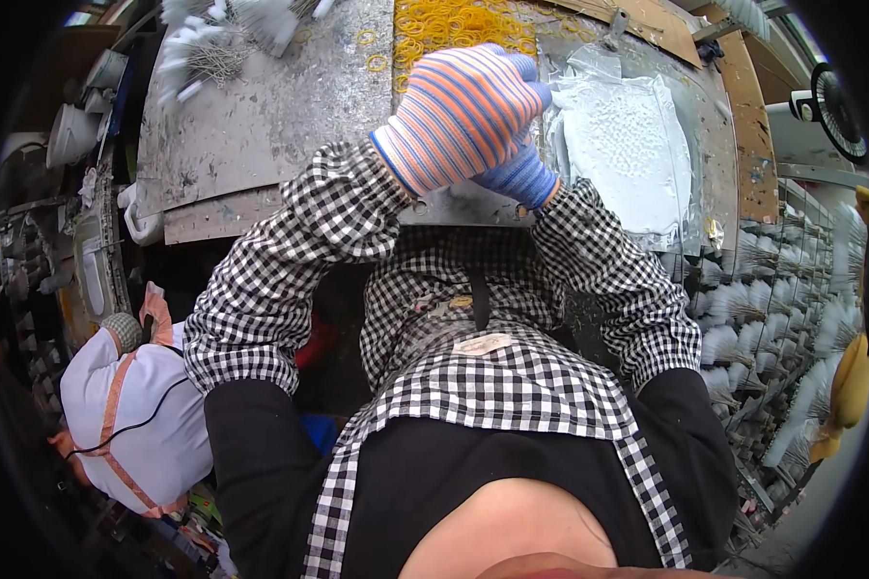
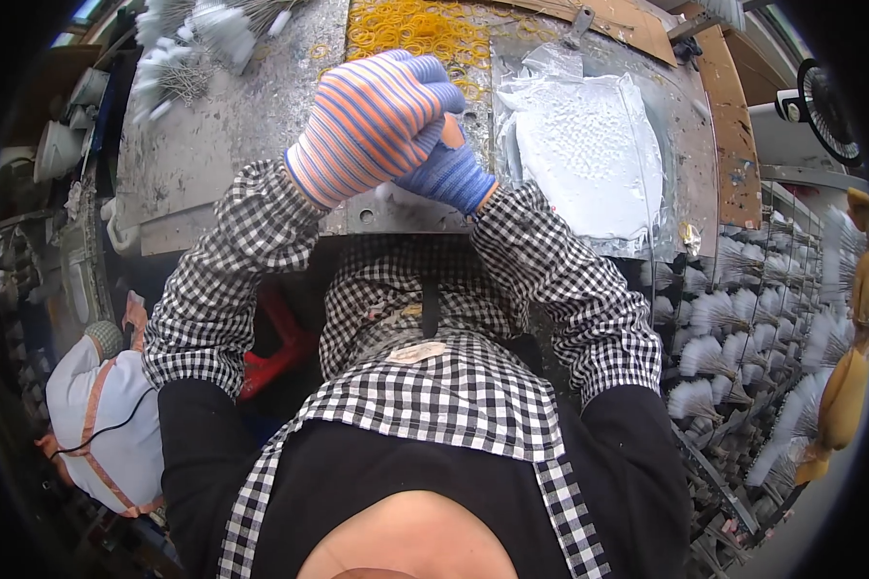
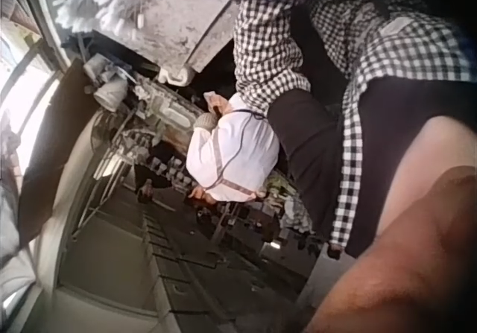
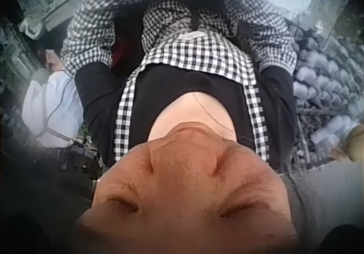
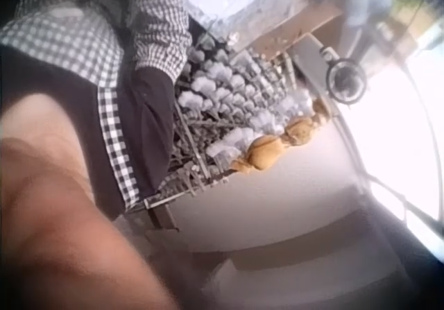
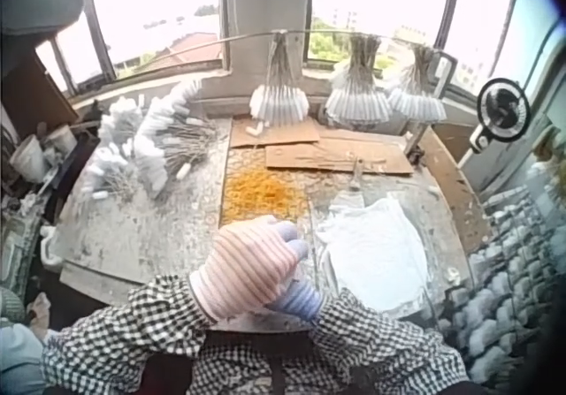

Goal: Assembling bristly brush heads onto wire stems at a factory workstation.

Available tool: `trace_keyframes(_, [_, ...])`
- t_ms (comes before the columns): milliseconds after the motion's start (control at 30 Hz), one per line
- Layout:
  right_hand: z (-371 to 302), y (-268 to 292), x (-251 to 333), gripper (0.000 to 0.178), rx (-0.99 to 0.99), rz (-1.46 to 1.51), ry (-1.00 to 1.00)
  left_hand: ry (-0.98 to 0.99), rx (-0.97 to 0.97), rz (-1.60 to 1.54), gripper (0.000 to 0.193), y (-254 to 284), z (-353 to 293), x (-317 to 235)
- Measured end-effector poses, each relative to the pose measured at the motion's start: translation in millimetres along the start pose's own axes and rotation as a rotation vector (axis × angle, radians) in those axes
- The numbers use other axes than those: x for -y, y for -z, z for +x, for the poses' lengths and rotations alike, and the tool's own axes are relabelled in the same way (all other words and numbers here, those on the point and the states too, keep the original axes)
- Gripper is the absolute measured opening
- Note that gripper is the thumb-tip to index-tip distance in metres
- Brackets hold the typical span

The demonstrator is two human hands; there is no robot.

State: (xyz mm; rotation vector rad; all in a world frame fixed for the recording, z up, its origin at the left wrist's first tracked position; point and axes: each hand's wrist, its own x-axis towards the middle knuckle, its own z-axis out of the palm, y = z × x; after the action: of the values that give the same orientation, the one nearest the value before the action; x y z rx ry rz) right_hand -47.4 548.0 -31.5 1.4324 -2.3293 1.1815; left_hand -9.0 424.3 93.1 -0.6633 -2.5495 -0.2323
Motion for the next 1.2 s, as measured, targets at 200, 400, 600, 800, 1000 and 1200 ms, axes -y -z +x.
trace_keyframes(200, [24.1,23.3,14.1,0.035,0.008,0.185,0.024,0.089,-0.275,-0.059,0.022,7.0,-13.8,2.3])
trace_keyframes(400, [-12.6,4.3,16.5,0.025,0.127,0.143,-0.096,-0.043,-0.289,-0.135,0.025,-0.8,-43.6,-24.2])
trace_keyframes(600, [2.3,-13.6,-48.9,0.017,0.055,-0.105,0.251,0.079,-0.182,-0.087,0.029,-25.5,9.9,-13.0])
trace_keyframes(800, [-16.0,5.4,-18.5,0.028,-0.043,0.009,0.205,0.005,-0.144,-0.074,0.029,-12.0,2.1,-1.3])
trace_keyframes(1000, [22.0,26.4,16.4,0.045,0.607,-0.027,-0.425,0.0,-0.159,-0.032,0.024,-5.1,-14.0,7.7])
trace_keyframes(1200, [-25.5,-24.6,3.6,0.039,-0.127,0.208,-0.026,-0.063,-0.159,-0.132,0.018,5.7,-32.3,-14.3])
